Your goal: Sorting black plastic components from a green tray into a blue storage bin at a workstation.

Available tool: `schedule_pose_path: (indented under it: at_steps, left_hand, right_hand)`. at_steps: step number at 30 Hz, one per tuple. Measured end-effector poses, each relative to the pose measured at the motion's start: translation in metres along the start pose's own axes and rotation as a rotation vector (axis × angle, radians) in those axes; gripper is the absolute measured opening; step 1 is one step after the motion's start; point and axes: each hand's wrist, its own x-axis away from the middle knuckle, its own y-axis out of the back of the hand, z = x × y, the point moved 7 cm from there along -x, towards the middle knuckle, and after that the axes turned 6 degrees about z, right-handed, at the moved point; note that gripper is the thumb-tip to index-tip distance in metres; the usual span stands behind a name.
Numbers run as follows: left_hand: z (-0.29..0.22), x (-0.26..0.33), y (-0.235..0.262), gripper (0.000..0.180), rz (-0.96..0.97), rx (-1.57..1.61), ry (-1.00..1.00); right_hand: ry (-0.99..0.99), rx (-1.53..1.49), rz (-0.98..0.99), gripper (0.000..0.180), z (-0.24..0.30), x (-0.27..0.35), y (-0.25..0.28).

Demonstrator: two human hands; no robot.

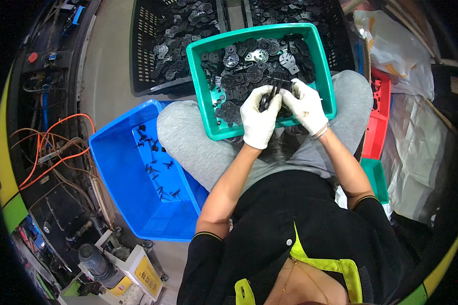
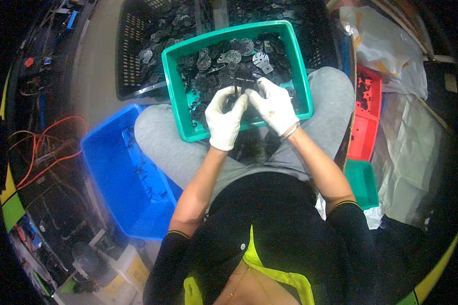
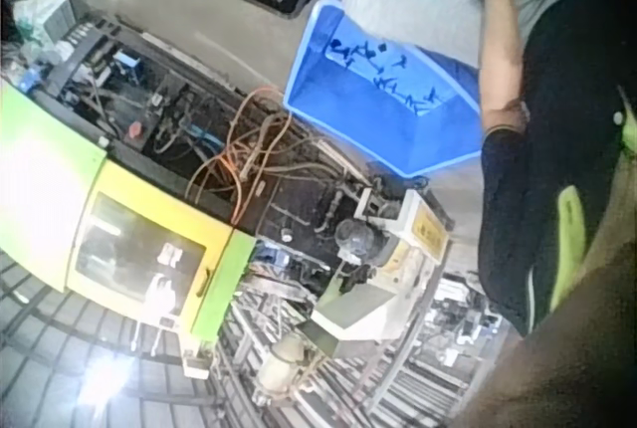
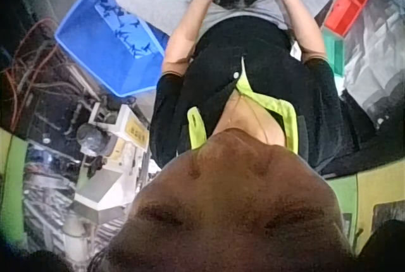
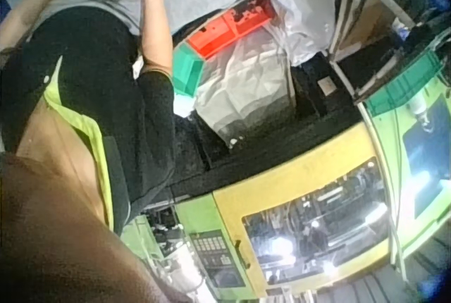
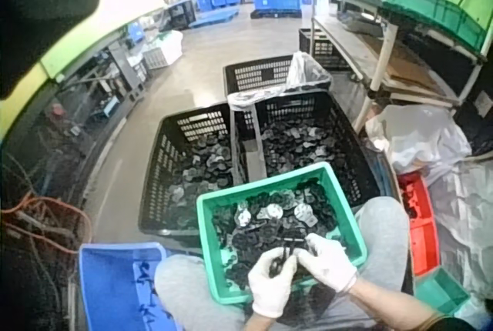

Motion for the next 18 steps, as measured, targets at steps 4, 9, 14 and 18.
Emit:
schedule_pose_path:
  at_steps: [4, 9, 14, 18]
  left_hand:
    - [-0.002, 0.001, 0.002, 0.018, 0.022, 0.070, 0.075]
    - [0.001, 0.005, -0.001, 0.020, 0.053, 0.101, 0.184]
    - [0.014, 0.006, 0.001, 0.018, 0.046, 0.171, 0.286]
    - [0.005, 0.007, -0.010, 0.011, 0.121, 0.271, 0.229]
  right_hand:
    - [0.060, 0.008, -0.039, 0.027, 0.007, 0.002, 0.005]
    - [-0.036, -0.249, -0.036, 0.025, -0.011, -0.001, 0.002]
    - [-0.026, -0.152, -0.246, 0.024, 0.012, 0.005, 0.015]
    - [0.004, -0.139, -0.178, 0.024, 0.011, 0.001, 0.010]
